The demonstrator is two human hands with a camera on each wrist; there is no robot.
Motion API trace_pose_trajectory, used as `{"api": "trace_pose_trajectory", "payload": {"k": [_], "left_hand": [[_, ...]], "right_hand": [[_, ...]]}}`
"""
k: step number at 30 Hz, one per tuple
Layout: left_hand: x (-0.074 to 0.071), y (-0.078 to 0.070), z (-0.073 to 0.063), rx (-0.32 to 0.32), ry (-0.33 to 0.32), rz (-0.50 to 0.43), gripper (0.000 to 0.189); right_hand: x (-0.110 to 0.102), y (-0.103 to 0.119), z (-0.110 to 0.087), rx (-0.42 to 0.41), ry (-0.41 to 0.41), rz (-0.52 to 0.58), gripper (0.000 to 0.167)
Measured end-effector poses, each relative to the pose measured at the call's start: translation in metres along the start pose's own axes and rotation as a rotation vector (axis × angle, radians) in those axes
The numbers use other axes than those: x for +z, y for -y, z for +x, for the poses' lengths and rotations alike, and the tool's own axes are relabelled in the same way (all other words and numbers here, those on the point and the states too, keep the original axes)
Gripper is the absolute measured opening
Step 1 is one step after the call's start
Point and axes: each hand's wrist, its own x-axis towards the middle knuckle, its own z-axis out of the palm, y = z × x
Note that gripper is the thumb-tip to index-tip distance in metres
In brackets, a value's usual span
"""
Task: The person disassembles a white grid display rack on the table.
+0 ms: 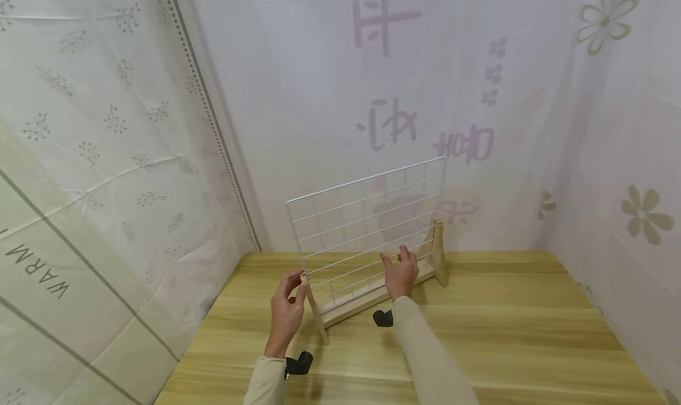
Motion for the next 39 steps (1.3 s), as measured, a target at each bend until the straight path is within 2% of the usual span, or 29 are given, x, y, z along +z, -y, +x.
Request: {"api": "trace_pose_trajectory", "payload": {"k": [5, 9, 14, 19, 28, 36, 39], "left_hand": [[-0.002, 0.000, 0.002, 0.024, 0.007, 0.045, 0.030], [-0.002, -0.003, 0.004, 0.069, 0.033, 0.076, 0.027], [0.002, -0.005, 0.005, 0.105, 0.073, 0.103, 0.025], [0.003, -0.005, 0.005, 0.072, 0.058, 0.098, 0.025], [0.006, -0.001, 0.005, 0.057, 0.055, 0.062, 0.025], [0.002, -0.004, 0.007, 0.035, 0.092, 0.111, 0.028], [0.003, -0.004, 0.007, 0.024, 0.108, 0.109, 0.029]], "right_hand": [[0.001, -0.003, 0.003, -0.114, -0.029, -0.020, 0.046], [0.001, -0.007, 0.007, -0.179, -0.056, -0.041, 0.041], [-0.006, -0.010, 0.009, -0.156, -0.043, -0.043, 0.040], [-0.008, 0.001, 0.016, -0.108, -0.002, -0.008, 0.048], [-0.015, 0.022, 0.025, -0.058, -0.021, 0.071, 0.058], [-0.023, 0.047, 0.038, -0.159, -0.057, 0.141, 0.063], [-0.025, 0.055, 0.043, -0.170, -0.075, 0.147, 0.063]]}}
